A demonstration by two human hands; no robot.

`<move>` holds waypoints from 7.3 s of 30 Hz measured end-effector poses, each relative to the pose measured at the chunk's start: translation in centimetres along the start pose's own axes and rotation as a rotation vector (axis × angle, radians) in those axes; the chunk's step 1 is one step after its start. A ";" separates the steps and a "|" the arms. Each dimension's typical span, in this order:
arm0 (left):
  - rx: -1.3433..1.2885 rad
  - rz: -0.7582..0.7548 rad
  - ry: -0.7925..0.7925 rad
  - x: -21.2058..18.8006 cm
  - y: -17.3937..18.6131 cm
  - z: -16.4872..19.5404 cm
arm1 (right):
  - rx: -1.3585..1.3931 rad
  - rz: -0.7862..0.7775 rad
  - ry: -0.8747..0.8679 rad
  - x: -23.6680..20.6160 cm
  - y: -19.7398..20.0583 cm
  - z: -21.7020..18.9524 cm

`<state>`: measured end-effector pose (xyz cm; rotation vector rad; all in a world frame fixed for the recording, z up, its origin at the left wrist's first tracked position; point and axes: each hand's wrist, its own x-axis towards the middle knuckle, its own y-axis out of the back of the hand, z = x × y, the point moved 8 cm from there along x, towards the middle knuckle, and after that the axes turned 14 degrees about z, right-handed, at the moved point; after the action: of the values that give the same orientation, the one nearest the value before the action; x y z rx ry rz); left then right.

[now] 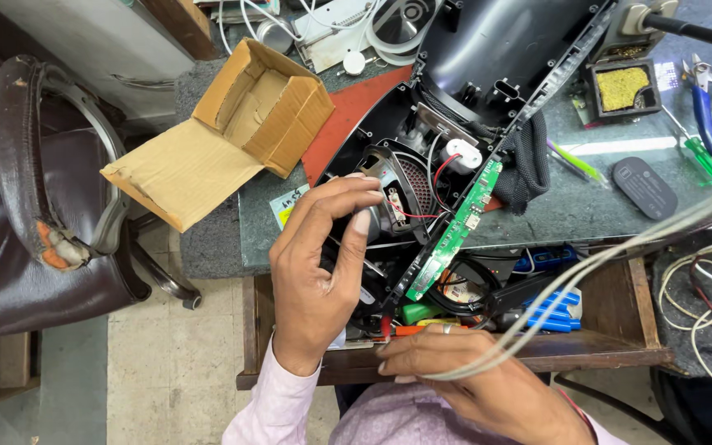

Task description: The person works on a disassembled electronic device, using a soldering iron to attach wires to a circuit board and a speaker. They then connect a USB cable to the board, causing LEDs to light up, and apply a substance from a small container to the board with a tool.

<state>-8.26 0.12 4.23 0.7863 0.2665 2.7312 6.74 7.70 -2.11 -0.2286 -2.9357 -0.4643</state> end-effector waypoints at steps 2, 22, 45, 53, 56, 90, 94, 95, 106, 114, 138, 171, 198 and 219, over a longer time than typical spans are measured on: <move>-0.015 -0.006 -0.001 -0.1 0.1 -0.2 | 0.087 0.088 -0.005 0.9 0.8 -0.9; 0.003 -0.026 0.014 -0.2 0.4 -0.6 | 0.451 0.685 -0.055 7.1 6.9 -1.2; 0.148 -0.179 -0.201 1.1 -2.3 1.6 | 0.355 0.804 -0.056 6.9 8.4 1.0; 0.052 0.015 -0.050 1.1 -2.0 0.1 | 0.231 0.789 -0.019 6.7 8.6 0.9; 0.091 0.072 -0.016 1.3 -2.3 -0.2 | 0.009 0.810 0.115 6.3 8.5 -0.1; 0.379 0.031 0.011 3.3 -10.1 -2.8 | -0.150 0.746 0.267 7.3 13.2 4.9; 0.385 -0.018 -0.010 3.1 -10.6 -3.1 | -0.216 0.728 0.335 7.5 13.3 5.1; 0.381 -0.025 -0.013 3.1 -10.7 -3.1 | -0.242 0.739 0.360 7.4 13.3 5.0; 0.445 -0.058 0.019 3.1 -11.2 -3.2 | -0.237 0.765 0.432 7.6 13.5 5.2; 0.447 -0.032 0.045 3.1 -11.0 -3.0 | -0.234 0.630 0.444 7.7 13.6 5.1; 0.342 0.054 -0.013 2.2 -9.3 -1.2 | -0.146 0.776 0.417 3.9 12.7 3.5; 0.122 0.116 0.003 -1.6 -0.8 1.7 | -0.698 0.761 0.199 6.0 8.0 -6.5; 0.251 0.076 -0.074 -1.7 -4.9 2.6 | -0.424 0.748 0.448 4.3 9.7 -4.5; 0.196 0.088 -0.041 -2.7 -5.5 1.2 | -1.032 0.987 -0.338 -15.4 44.0 10.3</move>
<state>-4.22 4.57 2.53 0.9247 0.5085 2.7969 28.13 50.42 -1.65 -1.8299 -2.0677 -1.7285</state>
